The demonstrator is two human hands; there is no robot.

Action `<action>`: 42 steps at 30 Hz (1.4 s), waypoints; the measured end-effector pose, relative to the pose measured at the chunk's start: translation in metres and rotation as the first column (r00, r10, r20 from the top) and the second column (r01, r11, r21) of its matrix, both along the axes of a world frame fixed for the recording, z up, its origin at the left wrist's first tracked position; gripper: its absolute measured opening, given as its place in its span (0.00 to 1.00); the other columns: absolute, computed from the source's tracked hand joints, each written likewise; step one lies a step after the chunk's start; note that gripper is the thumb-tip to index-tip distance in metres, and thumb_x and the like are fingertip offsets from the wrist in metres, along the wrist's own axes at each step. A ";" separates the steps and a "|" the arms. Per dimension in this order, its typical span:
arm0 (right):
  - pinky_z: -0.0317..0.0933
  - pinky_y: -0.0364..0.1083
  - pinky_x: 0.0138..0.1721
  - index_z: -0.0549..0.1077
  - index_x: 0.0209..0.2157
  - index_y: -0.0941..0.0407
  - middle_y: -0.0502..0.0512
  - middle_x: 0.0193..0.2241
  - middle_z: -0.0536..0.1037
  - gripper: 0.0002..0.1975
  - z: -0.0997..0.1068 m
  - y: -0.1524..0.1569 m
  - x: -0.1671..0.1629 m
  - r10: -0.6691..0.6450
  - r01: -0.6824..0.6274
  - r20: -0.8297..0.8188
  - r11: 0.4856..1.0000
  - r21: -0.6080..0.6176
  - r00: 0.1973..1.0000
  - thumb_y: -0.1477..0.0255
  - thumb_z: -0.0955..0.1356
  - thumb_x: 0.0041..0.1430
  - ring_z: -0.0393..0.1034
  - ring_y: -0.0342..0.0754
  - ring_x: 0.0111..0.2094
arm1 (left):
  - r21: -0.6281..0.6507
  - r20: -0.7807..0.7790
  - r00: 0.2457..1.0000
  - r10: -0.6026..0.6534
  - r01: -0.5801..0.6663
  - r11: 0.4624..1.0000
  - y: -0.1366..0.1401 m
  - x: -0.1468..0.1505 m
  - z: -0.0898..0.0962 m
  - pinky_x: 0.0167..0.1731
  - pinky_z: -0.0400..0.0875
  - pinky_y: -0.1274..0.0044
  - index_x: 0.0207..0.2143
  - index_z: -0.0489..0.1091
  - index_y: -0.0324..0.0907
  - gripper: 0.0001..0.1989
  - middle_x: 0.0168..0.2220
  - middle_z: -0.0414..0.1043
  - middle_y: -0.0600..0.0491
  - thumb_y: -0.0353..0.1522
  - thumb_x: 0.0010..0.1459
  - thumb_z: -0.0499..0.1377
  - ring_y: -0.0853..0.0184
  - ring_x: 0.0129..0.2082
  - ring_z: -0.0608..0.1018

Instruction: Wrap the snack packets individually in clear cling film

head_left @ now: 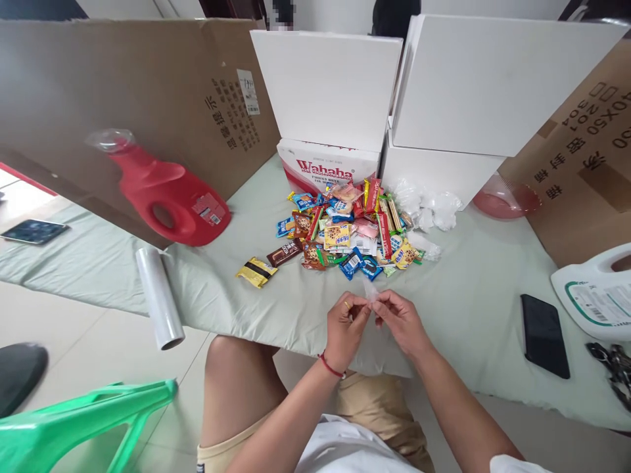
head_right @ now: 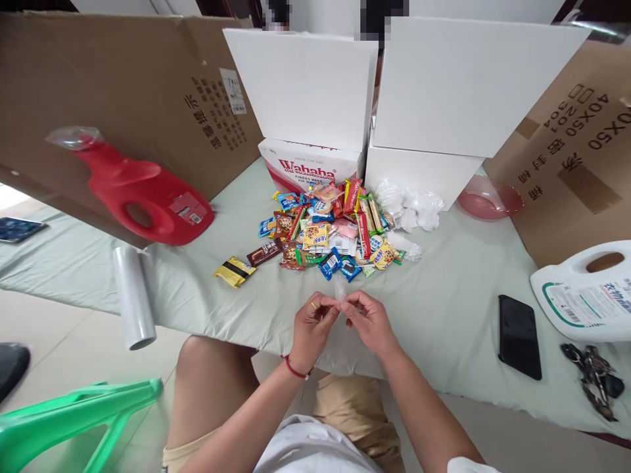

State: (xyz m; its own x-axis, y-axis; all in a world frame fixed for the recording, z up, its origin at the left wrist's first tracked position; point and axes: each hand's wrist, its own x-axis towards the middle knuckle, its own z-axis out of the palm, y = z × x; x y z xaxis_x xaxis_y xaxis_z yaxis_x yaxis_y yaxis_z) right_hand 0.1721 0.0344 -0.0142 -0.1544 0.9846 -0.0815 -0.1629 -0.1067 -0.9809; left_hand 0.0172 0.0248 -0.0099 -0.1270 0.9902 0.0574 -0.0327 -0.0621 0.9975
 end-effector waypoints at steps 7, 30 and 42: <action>0.54 0.40 0.21 0.73 0.25 0.54 0.46 0.21 0.67 0.19 0.001 -0.001 0.013 -0.266 0.250 -0.133 0.960 -0.126 0.955 0.55 0.79 0.48 0.58 0.40 0.22 | -0.203 0.363 0.916 0.172 -0.102 0.974 0.004 -0.013 -0.004 0.25 0.60 0.81 0.31 0.66 0.43 0.18 0.24 0.62 0.61 0.45 0.52 0.69 0.75 0.23 0.64; 0.64 0.47 0.40 0.79 0.40 0.52 0.54 0.34 0.77 0.09 0.033 -0.013 0.002 -0.142 -0.076 0.466 0.906 0.417 0.873 0.63 0.69 0.66 0.70 0.49 0.37 | -0.097 0.329 0.929 -0.171 0.214 0.972 -0.012 -0.002 0.007 0.30 0.64 0.78 0.36 0.73 0.41 0.16 0.23 0.73 0.56 0.45 0.62 0.62 0.71 0.23 0.73; 0.62 0.41 0.30 0.76 0.31 0.54 0.49 0.27 0.72 0.19 0.011 -0.009 0.040 -0.375 0.377 0.045 0.925 -0.053 0.926 0.53 0.76 0.51 0.64 0.44 0.30 | -0.284 0.442 0.896 0.042 0.096 0.954 -0.001 -0.022 0.001 0.33 0.68 0.80 0.30 0.68 0.42 0.17 0.30 0.73 0.56 0.43 0.51 0.69 0.72 0.30 0.74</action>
